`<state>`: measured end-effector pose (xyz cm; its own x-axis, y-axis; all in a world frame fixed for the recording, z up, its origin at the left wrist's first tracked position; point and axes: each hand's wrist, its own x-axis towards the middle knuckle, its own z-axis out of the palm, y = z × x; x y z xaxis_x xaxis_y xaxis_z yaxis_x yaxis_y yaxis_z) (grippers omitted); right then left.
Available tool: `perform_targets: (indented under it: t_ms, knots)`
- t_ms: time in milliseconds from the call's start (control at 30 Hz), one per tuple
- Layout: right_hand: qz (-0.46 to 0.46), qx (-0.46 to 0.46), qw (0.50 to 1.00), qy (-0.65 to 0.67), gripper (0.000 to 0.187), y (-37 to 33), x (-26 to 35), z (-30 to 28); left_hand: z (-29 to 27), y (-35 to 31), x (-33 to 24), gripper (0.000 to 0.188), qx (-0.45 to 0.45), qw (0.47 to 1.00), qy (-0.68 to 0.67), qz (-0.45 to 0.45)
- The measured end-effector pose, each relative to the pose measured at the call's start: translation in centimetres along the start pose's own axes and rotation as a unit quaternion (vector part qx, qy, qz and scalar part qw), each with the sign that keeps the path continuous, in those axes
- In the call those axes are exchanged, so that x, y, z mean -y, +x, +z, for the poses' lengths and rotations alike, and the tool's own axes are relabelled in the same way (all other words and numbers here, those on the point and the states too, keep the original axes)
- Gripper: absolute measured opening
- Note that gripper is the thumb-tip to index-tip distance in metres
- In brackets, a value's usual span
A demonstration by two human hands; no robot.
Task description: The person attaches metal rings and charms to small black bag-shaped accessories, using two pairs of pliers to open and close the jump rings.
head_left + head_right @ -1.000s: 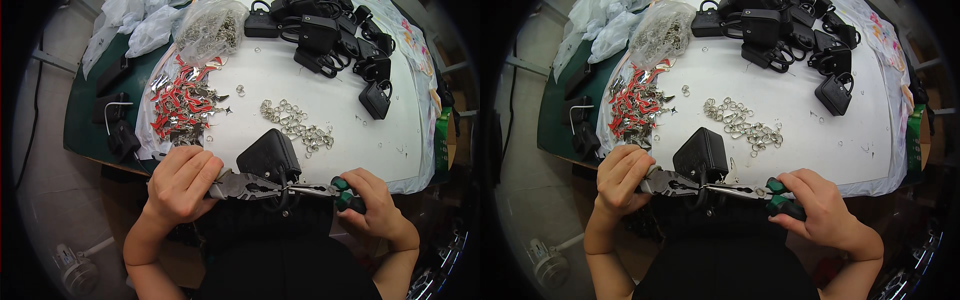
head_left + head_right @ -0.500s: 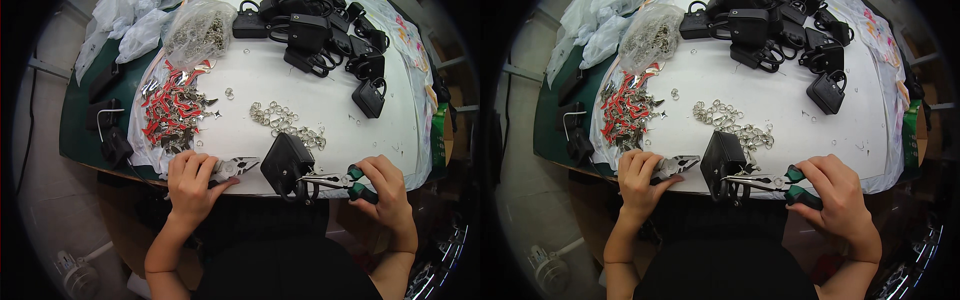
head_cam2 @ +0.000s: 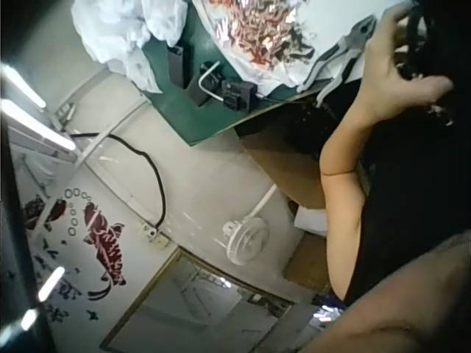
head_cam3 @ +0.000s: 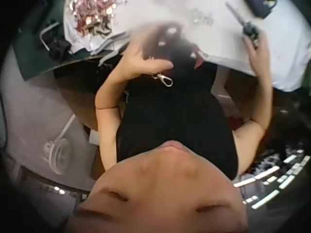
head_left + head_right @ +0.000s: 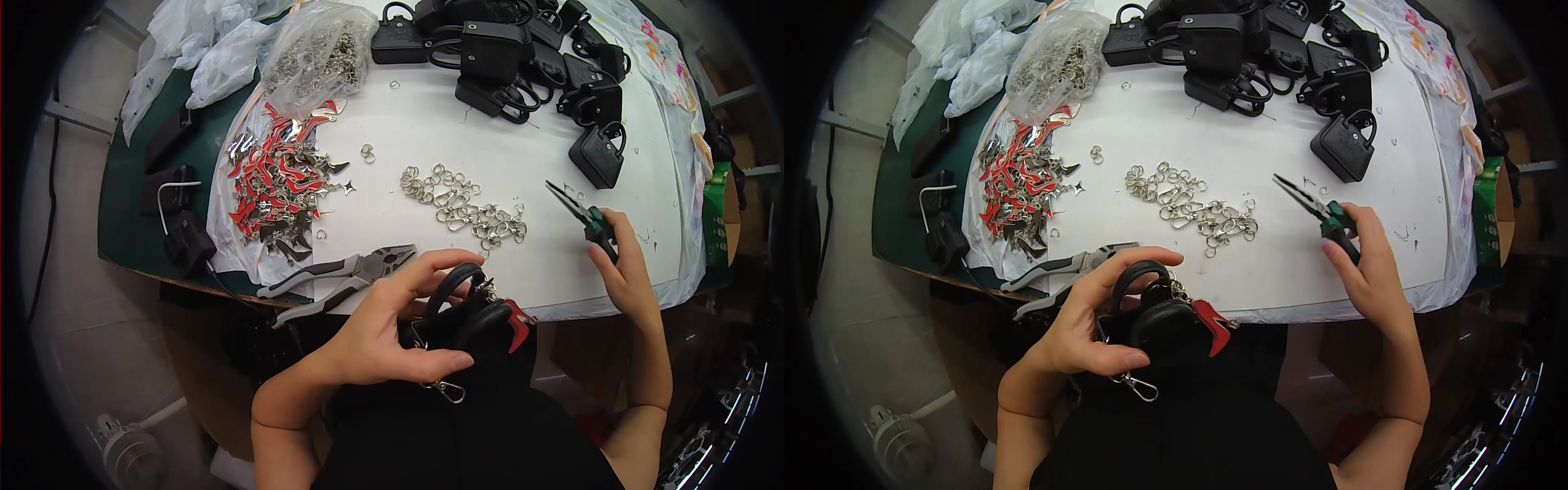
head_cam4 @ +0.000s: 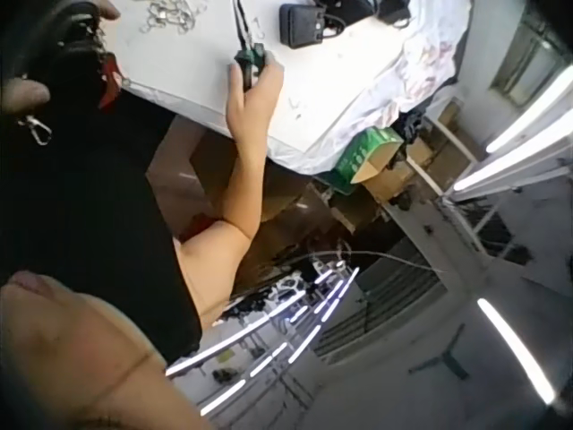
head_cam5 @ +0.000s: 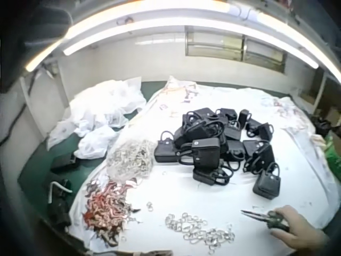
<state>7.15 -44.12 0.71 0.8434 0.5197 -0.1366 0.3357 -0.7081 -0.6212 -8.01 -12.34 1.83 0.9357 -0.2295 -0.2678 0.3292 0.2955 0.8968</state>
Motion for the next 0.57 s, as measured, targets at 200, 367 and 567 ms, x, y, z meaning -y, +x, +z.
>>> perform_targets:
  t_ms: [200,367,567]
  knots:
    - [-0.201,-0.115,0.944,-0.234,0.047,1.0,2.1,1.5,1.7,-1.0,-2.0,0.101,-0.051,0.993,0.075,-0.075]
    - [-0.235,0.082,0.927,0.280,0.025,2.0,9.4,4.3,2.2,-1.7,-2.9,0.102,-0.045,0.987,0.141,-0.057]
    - [-0.130,0.288,0.817,0.482,0.026,2.7,8.6,7.3,1.6,-2.1,-1.9,0.107,0.017,0.957,0.267,0.111]
